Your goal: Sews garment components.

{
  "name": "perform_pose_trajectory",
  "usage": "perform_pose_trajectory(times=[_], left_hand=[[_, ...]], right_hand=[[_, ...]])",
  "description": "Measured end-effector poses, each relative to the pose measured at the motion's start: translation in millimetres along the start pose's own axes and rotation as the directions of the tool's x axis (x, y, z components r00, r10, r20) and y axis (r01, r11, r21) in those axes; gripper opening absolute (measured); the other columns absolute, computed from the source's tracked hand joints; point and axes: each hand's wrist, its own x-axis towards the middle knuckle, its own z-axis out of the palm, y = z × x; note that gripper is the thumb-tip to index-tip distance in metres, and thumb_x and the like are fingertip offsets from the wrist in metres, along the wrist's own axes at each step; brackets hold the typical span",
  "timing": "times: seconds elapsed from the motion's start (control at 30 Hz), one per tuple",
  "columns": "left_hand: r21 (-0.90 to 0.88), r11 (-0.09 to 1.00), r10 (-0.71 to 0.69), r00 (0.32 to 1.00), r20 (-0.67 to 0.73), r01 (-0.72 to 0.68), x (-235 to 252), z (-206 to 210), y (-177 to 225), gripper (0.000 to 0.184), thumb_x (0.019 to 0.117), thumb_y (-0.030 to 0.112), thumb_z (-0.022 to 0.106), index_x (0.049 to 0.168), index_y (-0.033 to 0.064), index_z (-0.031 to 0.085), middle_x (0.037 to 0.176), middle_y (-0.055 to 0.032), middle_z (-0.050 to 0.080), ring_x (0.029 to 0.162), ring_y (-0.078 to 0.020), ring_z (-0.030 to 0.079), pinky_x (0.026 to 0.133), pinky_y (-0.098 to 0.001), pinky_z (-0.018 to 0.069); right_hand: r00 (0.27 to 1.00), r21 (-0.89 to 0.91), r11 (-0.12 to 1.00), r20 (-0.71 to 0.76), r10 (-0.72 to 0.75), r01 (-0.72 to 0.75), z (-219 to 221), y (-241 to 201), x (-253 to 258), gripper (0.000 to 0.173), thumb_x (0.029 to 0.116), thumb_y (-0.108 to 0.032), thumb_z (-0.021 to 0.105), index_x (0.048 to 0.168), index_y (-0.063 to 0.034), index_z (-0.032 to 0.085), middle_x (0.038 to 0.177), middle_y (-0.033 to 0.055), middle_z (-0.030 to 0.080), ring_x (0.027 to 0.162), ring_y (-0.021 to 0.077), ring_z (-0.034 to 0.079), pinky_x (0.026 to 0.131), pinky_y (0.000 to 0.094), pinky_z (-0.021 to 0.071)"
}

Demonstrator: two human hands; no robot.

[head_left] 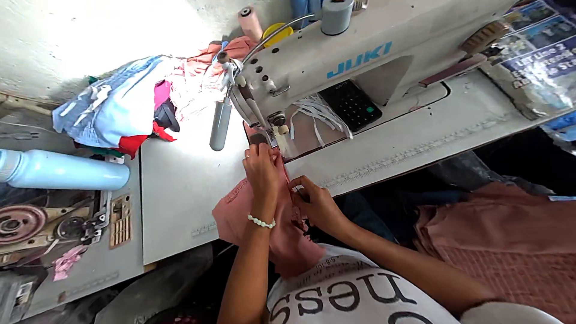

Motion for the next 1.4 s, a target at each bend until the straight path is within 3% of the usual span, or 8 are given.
perform_pose_trajectory(times=[0.3,0.43,0.53,0.67,0.87,1.03,1.23,1.4], left_hand=[[0.054,0.927,0.374,0.927,-0.033,-0.372,-32.4,17.7,-33.2,0.029,0.0956,-0.004,0.056,0.119,-0.0032,0.073,0.123,-0.0189,0.071,0.112,-0.0386,0.068,0.093,-0.0472,0.0552],[0.055,0.882,0.471,0.879,-0.076,-0.468,-26.6,25.5,-50.5,0.030,0.0940,-0.002,0.057,0.119,-0.0020,0.073,0.122,-0.0183,0.071,0.109,-0.0386,0.068,0.088,-0.0491,0.0555],[0.023,0.886,0.464,0.885,-0.049,-0.463,-26.3,20.9,-51.0,0.028,0.0962,0.003,0.058,0.118,0.0017,0.075,0.126,-0.0163,0.071,0.115,-0.0376,0.067,0.095,-0.0562,0.0507],[0.081,0.881,0.472,0.879,-0.065,-0.467,-29.6,21.5,-51.0,0.028,0.0963,0.006,0.057,0.117,0.0033,0.076,0.123,-0.0146,0.073,0.115,-0.0343,0.069,0.100,-0.0567,0.0487],[0.078,0.888,0.456,0.890,-0.026,-0.453,-29.6,21.4,-51.0,0.029,0.0991,0.009,0.054,0.119,0.0039,0.076,0.126,-0.0129,0.072,0.115,-0.0325,0.068,0.097,-0.0523,0.0499],[0.077,0.900,0.430,0.903,0.004,-0.429,-29.3,18.9,-48.5,0.030,0.1002,0.011,0.052,0.120,0.0053,0.075,0.130,-0.0112,0.070,0.118,-0.0319,0.067,0.099,-0.0531,0.0486],[0.054,0.894,0.447,0.893,-0.054,-0.444,-31.4,22.5,-52.3,0.030,0.0986,0.008,0.053,0.119,0.0031,0.075,0.128,-0.0118,0.071,0.116,-0.0323,0.068,0.099,-0.0500,0.0486],[0.078,0.891,0.451,0.890,-0.062,-0.447,-29.6,21.6,-50.6,0.030,0.0976,0.007,0.054,0.119,0.0043,0.076,0.127,-0.0108,0.072,0.113,-0.0324,0.067,0.097,-0.0493,0.0472]], right_hand=[[0.997,-0.070,0.997,0.073,-0.013,0.018,-6.5,-1.9,1.8,0.029,0.1029,-0.011,0.053,0.128,-0.0006,0.061,0.083,0.0070,0.067,0.066,0.0106,0.059,0.065,0.0274,0.0497],[0.933,-0.405,0.868,-0.088,-0.349,0.287,-8.4,-3.6,9.0,0.019,0.0968,-0.007,0.060,0.109,-0.0018,0.073,0.106,0.0151,0.074,0.085,0.0289,0.073,0.072,0.0467,0.0601],[0.821,-0.570,0.709,-0.102,-0.561,0.414,-15.6,-0.3,42.0,0.020,0.0891,-0.001,0.068,0.107,-0.0014,0.076,0.121,0.0172,0.071,0.092,0.0348,0.073,0.069,0.0488,0.0601],[0.790,-0.679,0.557,0.056,-0.611,0.479,-24.2,13.7,79.3,0.028,0.0834,0.005,0.071,0.111,-0.0002,0.077,0.118,0.0144,0.073,0.090,0.0353,0.071,0.064,0.0473,0.0585],[0.810,-0.595,0.635,0.046,-0.585,0.493,-33.6,14.0,89.4,0.017,0.0885,0.002,0.070,0.104,0.0006,0.077,0.115,0.0181,0.072,0.099,0.0359,0.072,0.077,0.0504,0.0604],[0.733,-0.686,0.475,0.125,-0.668,0.551,-30.9,19.5,91.7,0.024,0.0846,0.005,0.070,0.107,-0.0003,0.078,0.112,0.0146,0.073,0.086,0.0325,0.071,0.061,0.0427,0.0578],[0.826,-0.597,0.663,0.000,-0.563,0.452,-33.3,10.3,103.5,0.013,0.0861,0.001,0.074,0.099,0.0017,0.075,0.098,0.0187,0.070,0.081,0.0341,0.072,0.066,0.0497,0.0589],[0.828,-0.632,0.646,-0.012,-0.560,0.427,-30.1,8.1,107.6,0.014,0.0834,0.005,0.075,0.097,0.0030,0.073,0.096,0.0202,0.068,0.076,0.0356,0.071,0.061,0.0507,0.0573]])
